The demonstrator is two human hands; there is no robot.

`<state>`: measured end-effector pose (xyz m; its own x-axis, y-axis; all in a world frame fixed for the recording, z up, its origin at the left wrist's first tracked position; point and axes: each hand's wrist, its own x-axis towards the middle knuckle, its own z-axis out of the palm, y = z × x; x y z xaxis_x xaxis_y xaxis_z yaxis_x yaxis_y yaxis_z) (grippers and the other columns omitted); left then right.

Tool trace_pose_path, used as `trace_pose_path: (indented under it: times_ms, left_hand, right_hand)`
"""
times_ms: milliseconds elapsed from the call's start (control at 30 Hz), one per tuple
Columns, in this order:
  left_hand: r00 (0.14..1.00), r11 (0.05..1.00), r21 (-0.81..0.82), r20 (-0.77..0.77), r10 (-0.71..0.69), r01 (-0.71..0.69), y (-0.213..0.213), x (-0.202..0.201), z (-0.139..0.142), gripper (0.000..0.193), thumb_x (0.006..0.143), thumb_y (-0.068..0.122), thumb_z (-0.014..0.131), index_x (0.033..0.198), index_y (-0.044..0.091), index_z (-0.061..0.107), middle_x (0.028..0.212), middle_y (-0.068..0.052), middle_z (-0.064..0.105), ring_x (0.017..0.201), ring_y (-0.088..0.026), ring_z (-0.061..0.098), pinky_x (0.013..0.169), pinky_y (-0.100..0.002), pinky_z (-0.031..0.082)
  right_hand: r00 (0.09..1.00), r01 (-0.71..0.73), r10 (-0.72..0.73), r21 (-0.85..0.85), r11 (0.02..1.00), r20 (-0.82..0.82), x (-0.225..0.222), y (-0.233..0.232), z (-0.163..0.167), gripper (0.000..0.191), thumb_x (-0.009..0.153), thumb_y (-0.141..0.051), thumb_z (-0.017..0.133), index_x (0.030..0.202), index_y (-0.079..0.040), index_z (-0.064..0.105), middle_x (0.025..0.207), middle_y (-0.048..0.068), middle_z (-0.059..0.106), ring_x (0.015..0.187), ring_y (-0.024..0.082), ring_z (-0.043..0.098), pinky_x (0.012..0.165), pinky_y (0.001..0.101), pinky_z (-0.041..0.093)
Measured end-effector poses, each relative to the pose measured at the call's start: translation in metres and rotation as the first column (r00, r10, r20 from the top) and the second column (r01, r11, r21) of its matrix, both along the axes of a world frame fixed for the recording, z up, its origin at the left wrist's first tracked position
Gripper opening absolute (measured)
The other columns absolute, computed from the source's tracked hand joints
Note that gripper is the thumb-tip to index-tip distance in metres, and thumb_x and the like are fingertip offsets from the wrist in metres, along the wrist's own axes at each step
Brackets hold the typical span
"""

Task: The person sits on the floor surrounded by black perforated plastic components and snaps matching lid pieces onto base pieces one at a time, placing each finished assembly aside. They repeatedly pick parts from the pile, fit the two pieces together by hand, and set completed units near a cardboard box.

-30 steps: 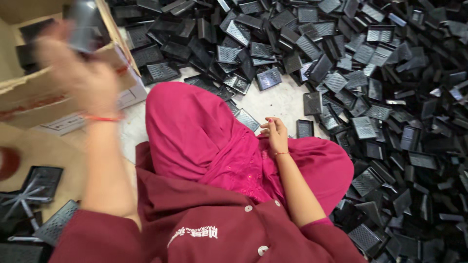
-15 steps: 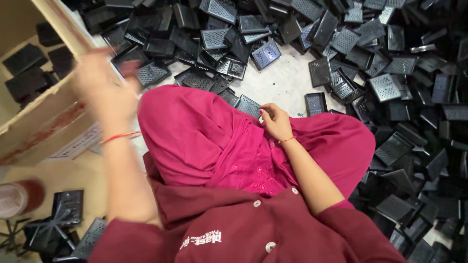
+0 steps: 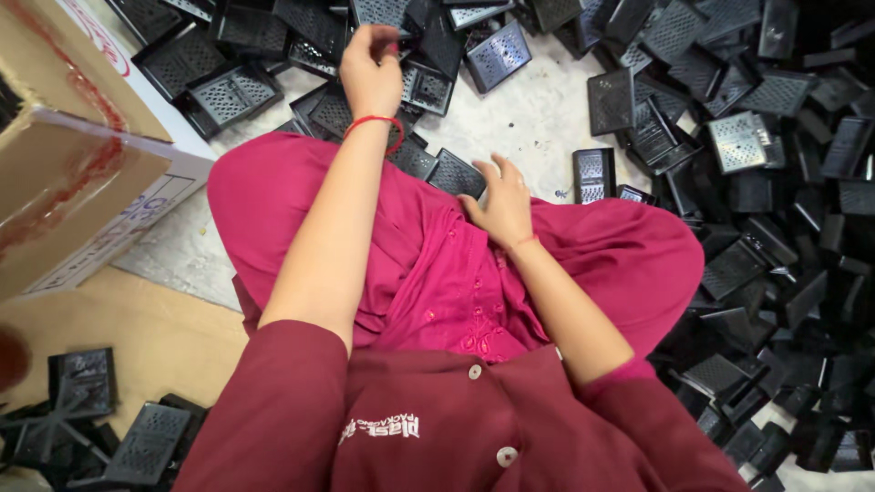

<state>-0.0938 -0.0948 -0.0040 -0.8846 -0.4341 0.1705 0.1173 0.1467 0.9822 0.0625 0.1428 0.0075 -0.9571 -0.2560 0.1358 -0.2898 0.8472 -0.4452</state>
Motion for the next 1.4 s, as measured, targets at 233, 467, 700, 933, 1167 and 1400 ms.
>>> trace_pose_path:
  times_ms: [233,467,700,933,1167,1400]
  left_hand:
    - [0.965,0.843,-0.480,0.204,-0.163,0.243,0.019,0.015,-0.009,0.018,0.078,0.004,0.077,0.095,0.010,0.074,0.096,-0.011,0.070,0.089,-0.028,0.069,0.078,-0.040,0.057]
    - [0.947,0.278,-0.906,0.300,-0.113,0.320,0.038,0.026,-0.019,0.021,0.081,0.010,0.069,0.099,0.017,0.076,0.110,-0.010,0.063,0.107,-0.032,0.057,0.085,-0.051,0.047]
    - [0.944,0.254,-0.912,0.288,-0.160,0.321,0.048,0.023,-0.012,0.014,0.089,0.016,0.068,0.101,0.013,0.072,0.109,-0.010,0.065,0.108,-0.032,0.061,0.093,-0.052,0.045]
    - [0.896,0.824,0.410,0.035,-0.442,0.390,0.060,0.056,0.021,0.036,0.086,0.007,0.060,0.122,0.004,0.065,0.116,-0.014,0.068,0.106,-0.029,0.066,0.089,-0.038,0.057]
    - [0.890,0.693,0.629,0.003,-0.456,0.352,0.130,0.113,-0.005,0.047,0.110,0.034,0.060,0.143,0.002,0.051,0.142,-0.016,0.059,0.133,-0.022,0.056,0.114,-0.032,0.044]
    - [0.623,0.476,0.818,0.195,-0.758,0.323,0.146,0.147,-0.010,0.069,0.096,0.044,0.061,0.153,0.021,0.029,0.136,-0.010,0.057,0.121,-0.024,0.059,0.099,-0.041,0.049]
  right_hand:
    - [0.993,-0.042,0.022,0.168,0.985,0.118,-0.026,-0.030,-0.011,0.104,0.061,-0.040,0.091,0.148,-0.014,0.042,0.128,0.023,0.059,0.113,0.045,0.058,0.087,0.0537,0.049]
    - [0.916,0.079,-0.068,-0.012,0.997,0.396,-0.037,-0.014,-0.016,0.039,0.073,-0.033,0.091,0.101,-0.011,0.075,0.093,0.013,0.070,0.089,0.032,0.068,0.080,0.0424,0.053]
    - [0.864,0.474,-0.164,-0.659,0.583,0.476,-0.047,0.001,-0.035,0.028,0.089,-0.019,0.082,0.102,-0.002,0.065,0.086,0.011,0.072,0.079,0.021,0.067,0.072,0.0343,0.055]
    - [0.784,0.612,0.372,-0.722,-0.324,0.497,-0.046,0.036,-0.009,0.038,0.094,-0.009,0.054,0.132,-0.006,0.060,0.111,0.008,0.070,0.081,0.018,0.067,0.069,0.0363,0.058]
    - [0.919,0.372,0.176,-0.925,-0.080,0.354,-0.005,0.029,0.014,0.054,0.106,-0.024,0.049,0.156,-0.006,0.043,0.150,0.011,0.053,0.134,0.020,0.054,0.114,0.0341,0.042]
    - [0.956,0.286,-0.083,-0.826,0.485,0.283,0.020,0.009,0.012,0.063,0.108,-0.030,0.052,0.160,-0.002,0.031,0.158,0.013,0.040,0.147,0.025,0.037,0.121,0.0332,0.028]
